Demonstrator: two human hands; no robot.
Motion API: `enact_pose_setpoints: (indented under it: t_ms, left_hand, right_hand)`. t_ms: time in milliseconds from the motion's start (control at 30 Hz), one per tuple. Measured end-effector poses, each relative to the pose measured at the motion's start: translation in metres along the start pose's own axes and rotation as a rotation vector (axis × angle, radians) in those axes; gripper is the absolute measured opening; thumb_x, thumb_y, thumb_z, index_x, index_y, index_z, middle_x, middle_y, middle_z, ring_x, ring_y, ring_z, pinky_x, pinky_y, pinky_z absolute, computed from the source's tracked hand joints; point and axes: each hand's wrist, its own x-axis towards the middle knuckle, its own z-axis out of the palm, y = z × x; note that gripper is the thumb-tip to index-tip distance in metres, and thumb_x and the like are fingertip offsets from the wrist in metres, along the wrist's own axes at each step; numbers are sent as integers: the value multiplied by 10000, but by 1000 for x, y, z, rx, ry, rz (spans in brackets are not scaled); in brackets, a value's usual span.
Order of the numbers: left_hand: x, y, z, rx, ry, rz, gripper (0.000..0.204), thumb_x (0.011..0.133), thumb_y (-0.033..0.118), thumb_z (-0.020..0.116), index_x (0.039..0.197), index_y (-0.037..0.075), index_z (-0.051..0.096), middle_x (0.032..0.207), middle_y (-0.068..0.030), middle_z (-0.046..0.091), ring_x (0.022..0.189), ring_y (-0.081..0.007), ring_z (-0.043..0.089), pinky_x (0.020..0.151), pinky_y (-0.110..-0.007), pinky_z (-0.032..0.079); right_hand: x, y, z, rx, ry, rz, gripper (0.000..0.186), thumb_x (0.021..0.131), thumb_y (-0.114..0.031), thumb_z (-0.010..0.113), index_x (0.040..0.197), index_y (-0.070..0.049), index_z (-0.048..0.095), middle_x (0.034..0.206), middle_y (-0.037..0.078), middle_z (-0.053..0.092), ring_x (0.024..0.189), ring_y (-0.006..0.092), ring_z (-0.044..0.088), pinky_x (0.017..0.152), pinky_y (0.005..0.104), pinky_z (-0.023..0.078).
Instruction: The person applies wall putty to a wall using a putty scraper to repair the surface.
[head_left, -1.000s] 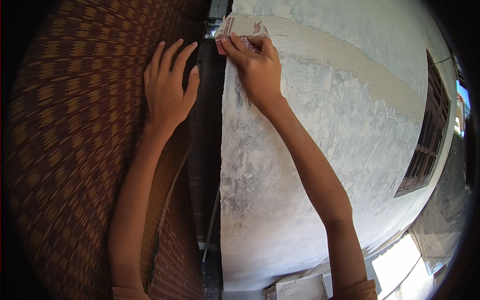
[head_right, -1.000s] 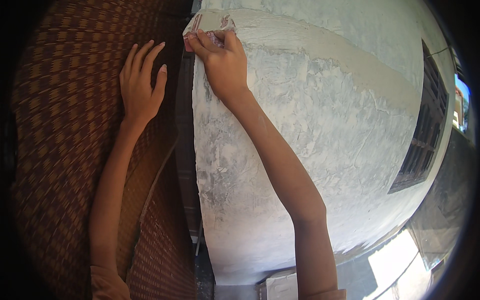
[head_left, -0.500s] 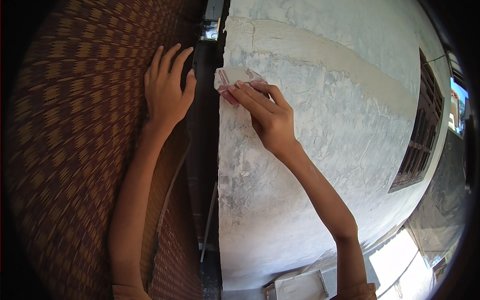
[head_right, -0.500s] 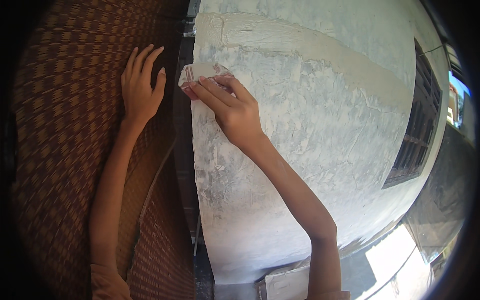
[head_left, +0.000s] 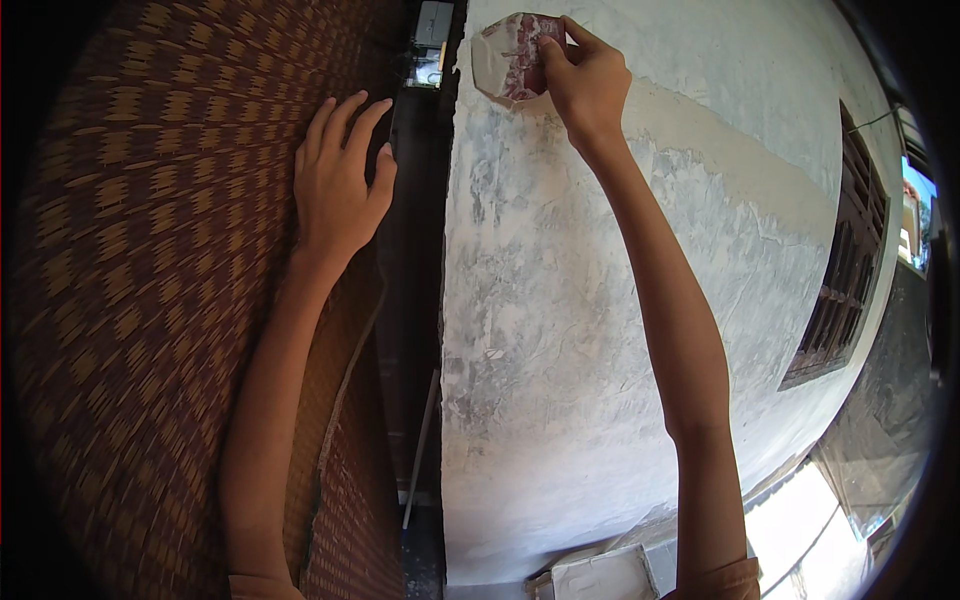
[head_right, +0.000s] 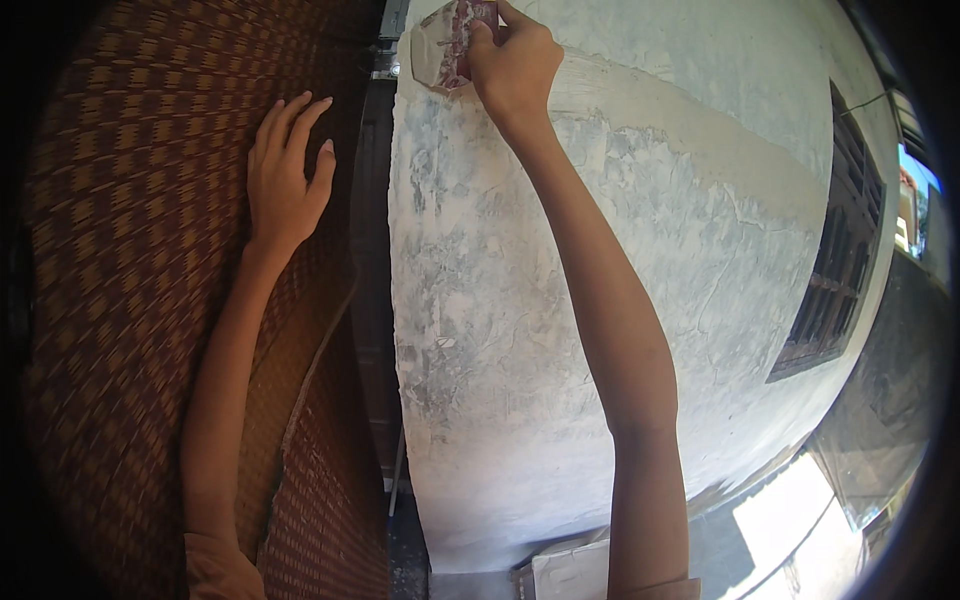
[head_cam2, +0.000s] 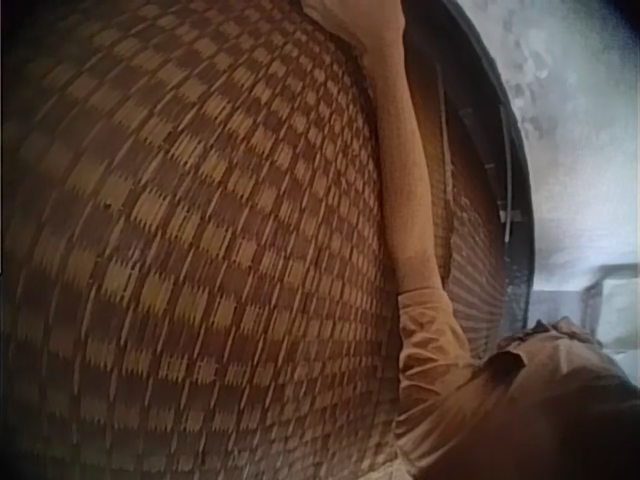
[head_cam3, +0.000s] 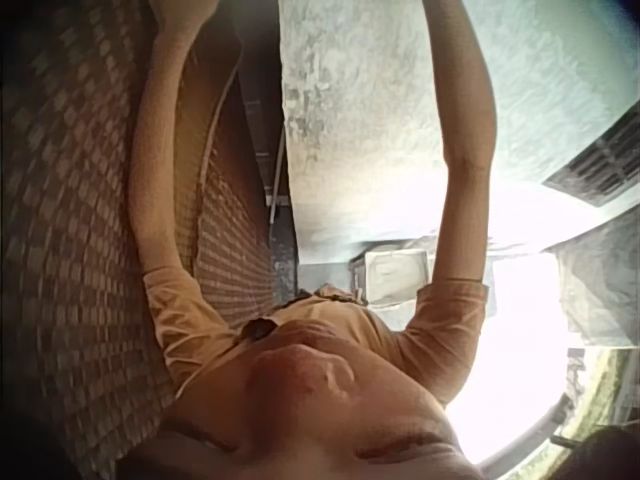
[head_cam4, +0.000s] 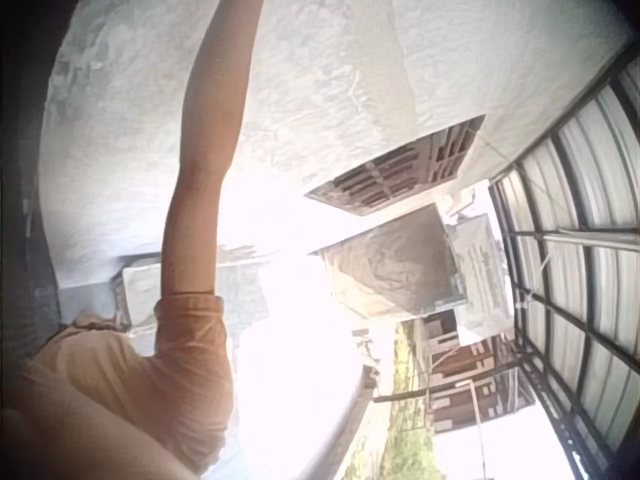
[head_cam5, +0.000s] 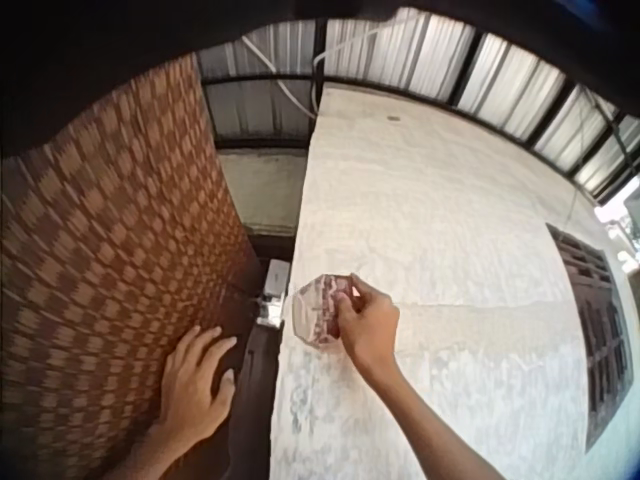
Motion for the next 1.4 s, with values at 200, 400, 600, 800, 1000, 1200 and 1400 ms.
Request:
enact_pose_setpoints:
  t_ms: [200,400,600,800,1000,1200,1400]
  left_hand:
    - [-1,-12,-5,8,-19,-20,437,917,161,577,1353,159,545,1422,-104,495,1371,-351,392,1102,-520,343]
    - [4,-2,0,13,-22,-9,430,917,155,575,1347,153,548,1411,-106,501,1361,-347,407,1099,-511,344]
    - [5,3,0,-1,-5,21,430,899,161,576,1328,136,561,1381,-117,522,1333,-352,433,1050,-512,389]
    - [3,-5,-6,-10,-25,-26,408,916,140,578,1323,127,567,1377,-121,525,1305,-342,452,1092,-494,362]
    - [5,15,-1,-31,-23,-40,398,917,140,577,1315,121,575,1357,-116,541,1289,-331,463,1085,-476,370]
    - [4,12,-3,-55,-26,-37,391,914,134,575,1305,123,580,1345,-111,549,1275,-323,473,1075,-464,378]
    - [6,20,3,-45,18,-24,390,890,157,585,1278,123,594,1304,-94,570,1225,-305,505,988,-471,422]
  right_hand:
    - [-3,11,-45,68,168,62,422,895,-115,618,1273,70,592,788,150,733,601,176,702,613,278,557]
    - [-14,-22,-30,142,86,68,440,878,-193,675,1269,6,629,941,158,749,809,175,712,807,293,537]
    - [-18,-5,-3,42,86,38,428,864,-201,676,1261,-44,649,917,175,744,819,190,707,831,309,524]
    - [-9,18,-66,150,284,75,412,899,-114,600,1282,38,602,744,136,726,555,138,670,625,285,548]
    - [-32,-3,-18,144,53,8,429,879,-165,665,1270,7,625,864,174,735,757,204,702,777,313,535]
    - [-19,30,-58,241,169,176,441,884,-111,628,1289,58,588,851,150,742,638,158,696,669,279,545]
    - [-14,19,-39,345,110,137,448,881,-118,639,1290,57,589,831,146,742,615,152,686,658,273,542]
